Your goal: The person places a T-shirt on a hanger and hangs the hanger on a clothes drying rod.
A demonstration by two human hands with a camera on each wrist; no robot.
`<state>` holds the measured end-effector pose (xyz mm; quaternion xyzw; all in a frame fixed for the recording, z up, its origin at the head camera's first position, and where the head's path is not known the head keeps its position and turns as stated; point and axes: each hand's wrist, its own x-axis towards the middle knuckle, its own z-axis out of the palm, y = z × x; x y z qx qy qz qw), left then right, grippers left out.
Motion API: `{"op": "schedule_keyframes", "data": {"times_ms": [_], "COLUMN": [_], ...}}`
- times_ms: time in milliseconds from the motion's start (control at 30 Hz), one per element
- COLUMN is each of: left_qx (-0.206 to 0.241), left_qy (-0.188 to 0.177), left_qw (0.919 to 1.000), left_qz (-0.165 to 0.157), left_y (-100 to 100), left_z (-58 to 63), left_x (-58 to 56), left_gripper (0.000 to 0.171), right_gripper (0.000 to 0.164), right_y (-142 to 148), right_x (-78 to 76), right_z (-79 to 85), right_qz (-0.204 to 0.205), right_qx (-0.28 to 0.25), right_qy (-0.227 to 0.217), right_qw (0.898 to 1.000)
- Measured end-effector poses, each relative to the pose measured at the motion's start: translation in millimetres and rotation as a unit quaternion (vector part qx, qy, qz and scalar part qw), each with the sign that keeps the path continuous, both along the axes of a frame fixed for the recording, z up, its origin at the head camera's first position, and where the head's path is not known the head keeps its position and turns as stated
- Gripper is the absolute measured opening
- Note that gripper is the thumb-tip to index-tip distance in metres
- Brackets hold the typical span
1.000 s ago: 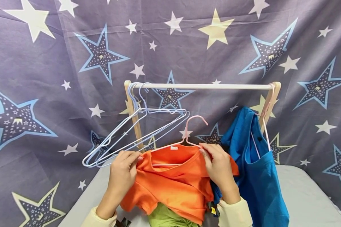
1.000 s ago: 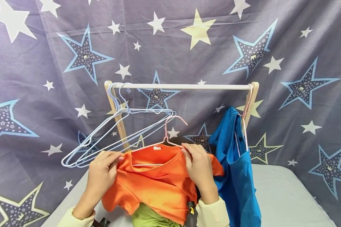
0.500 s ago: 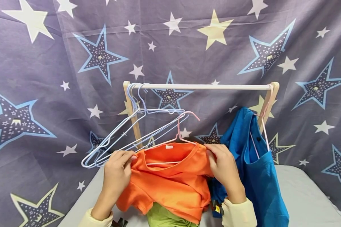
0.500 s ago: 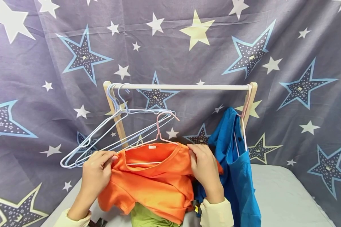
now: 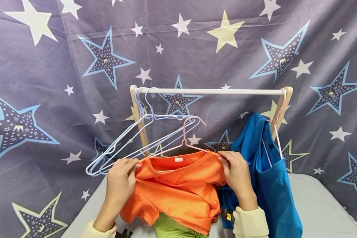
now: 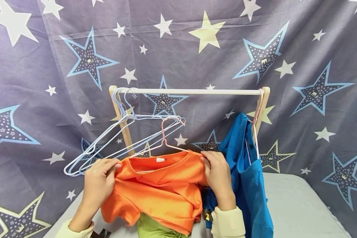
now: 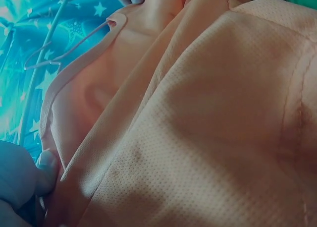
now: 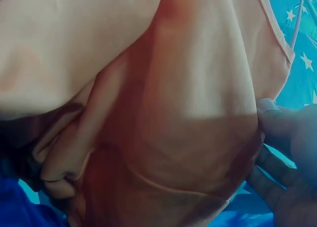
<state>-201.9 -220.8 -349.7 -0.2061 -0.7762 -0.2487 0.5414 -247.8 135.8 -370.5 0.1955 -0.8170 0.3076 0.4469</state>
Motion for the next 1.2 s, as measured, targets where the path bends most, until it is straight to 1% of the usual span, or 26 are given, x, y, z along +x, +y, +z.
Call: {"op": "schedule_keyframes", "data": {"times_ms": [333, 467, 600, 733, 867, 967, 1067, 1200], "left_qx": [0.0, -0.005, -0.009, -0.009, -0.009, -0.007, -0.003, -0.002], "left_qy": [-0.003, -0.008, -0.012, -0.009, -0.01, -0.009, -0.008, -0.023], "left_qw": [0.9999, 0.9999, 0.9998, 0.9998, 0.9998, 0.9999, 0.9999, 0.9997], "left_qz": [0.011, 0.012, 0.014, 0.012, 0.011, 0.011, 0.007, -0.001], "left_y": [0, 1, 2, 6, 9, 9, 9, 9], "left_z": [-1.7, -2.2, -2.3, -1.4, -1.0, -0.9, -0.5, 0.1], "left_x": [-0.6, -0.6, -0.1, 0.5, 1.4, 2.5, 3.7, 3.7], "left_gripper": [0.016, 0.015, 0.015, 0.016, 0.016, 0.016, 0.016, 0.016], "right_gripper": [0.022, 0.024, 0.029, 0.032, 0.031, 0.026, 0.021, 0.016], "right_y": [0, -2, -7, -15, -21, -20, -15, -10], "right_x": [-4.3, -2.9, 1.5, 3.4, 0.6, -2.3, -4.0, -4.7], "right_z": [-8.1, -7.9, -2.0, 2.7, 0.5, -3.1, -5.5, -7.1], "right_qz": [-0.023, -0.028, -0.018, 0.003, 0.016, 0.007, -0.007, -0.021], "right_qx": [0.02, 0.027, 0.021, 0.021, 0.024, 0.018, 0.008, 0.005], "right_qy": [-0.05, -0.057, -0.029, 0.021, 0.059, 0.066, 0.062, 0.054], "right_qw": [0.998, 0.998, 0.999, 1.0, 0.998, 0.998, 0.998, 0.998]}}
